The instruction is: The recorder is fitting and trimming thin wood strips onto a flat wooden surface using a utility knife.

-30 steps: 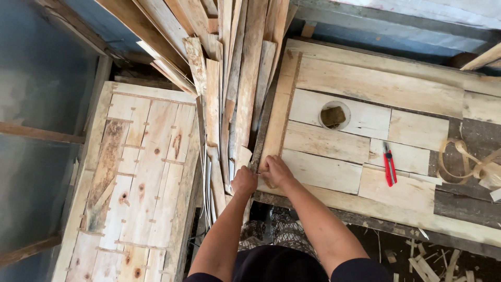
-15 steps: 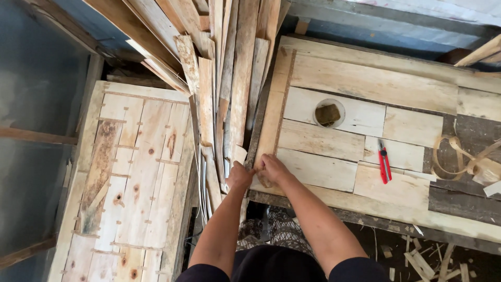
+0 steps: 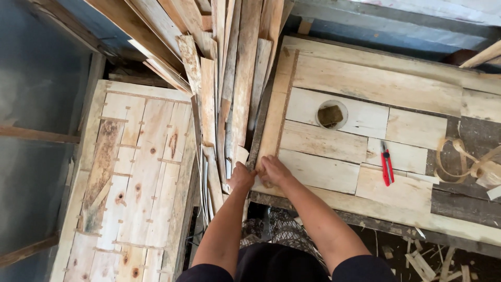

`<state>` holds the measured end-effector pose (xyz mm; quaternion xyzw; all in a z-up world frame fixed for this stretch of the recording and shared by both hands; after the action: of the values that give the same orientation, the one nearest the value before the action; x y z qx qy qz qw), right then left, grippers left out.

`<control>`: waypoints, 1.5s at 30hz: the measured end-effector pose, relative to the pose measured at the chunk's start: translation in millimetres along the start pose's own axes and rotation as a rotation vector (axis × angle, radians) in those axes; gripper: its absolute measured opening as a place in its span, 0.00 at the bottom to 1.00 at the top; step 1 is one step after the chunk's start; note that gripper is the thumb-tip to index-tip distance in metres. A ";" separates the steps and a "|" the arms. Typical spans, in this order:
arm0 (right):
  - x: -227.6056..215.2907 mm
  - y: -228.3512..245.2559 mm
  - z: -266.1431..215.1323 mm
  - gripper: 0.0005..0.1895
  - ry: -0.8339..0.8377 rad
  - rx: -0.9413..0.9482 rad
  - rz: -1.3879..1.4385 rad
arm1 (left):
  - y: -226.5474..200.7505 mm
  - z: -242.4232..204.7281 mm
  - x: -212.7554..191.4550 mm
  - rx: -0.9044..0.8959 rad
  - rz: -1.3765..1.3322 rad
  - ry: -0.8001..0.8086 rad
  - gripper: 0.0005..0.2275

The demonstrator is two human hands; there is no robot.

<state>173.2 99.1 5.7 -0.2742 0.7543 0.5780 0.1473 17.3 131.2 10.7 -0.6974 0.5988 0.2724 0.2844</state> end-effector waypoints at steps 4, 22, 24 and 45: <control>-7.3 15.9 -3.8 0.27 0.165 0.116 -0.031 | -2.1 -6.3 -7.9 -0.007 -0.008 0.011 0.28; 5.6 -0.4 6.9 0.31 0.043 0.015 -0.098 | -3.2 -0.6 -3.1 0.034 0.018 -0.031 0.28; 1.6 4.4 5.0 0.32 0.056 0.021 -0.083 | 1.6 1.9 2.4 0.056 0.004 -0.056 0.28; 1.9 -0.1 1.2 0.29 0.080 0.036 -0.062 | 9.4 -2.7 5.1 0.064 -0.121 -0.085 0.26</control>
<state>171.6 99.8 4.3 -0.3176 0.7612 0.5479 0.1398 8.8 124.6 8.2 -0.7106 0.5513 0.2650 0.3477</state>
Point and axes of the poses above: each hand's wrist, its own z-axis towards the middle knuckle, its own x-axis out of the palm, y = z × x, the point moved 5 cm from there along z, towards the middle knuckle, and after that the axes turned 15 degrees about z, right-handed, at the moved point
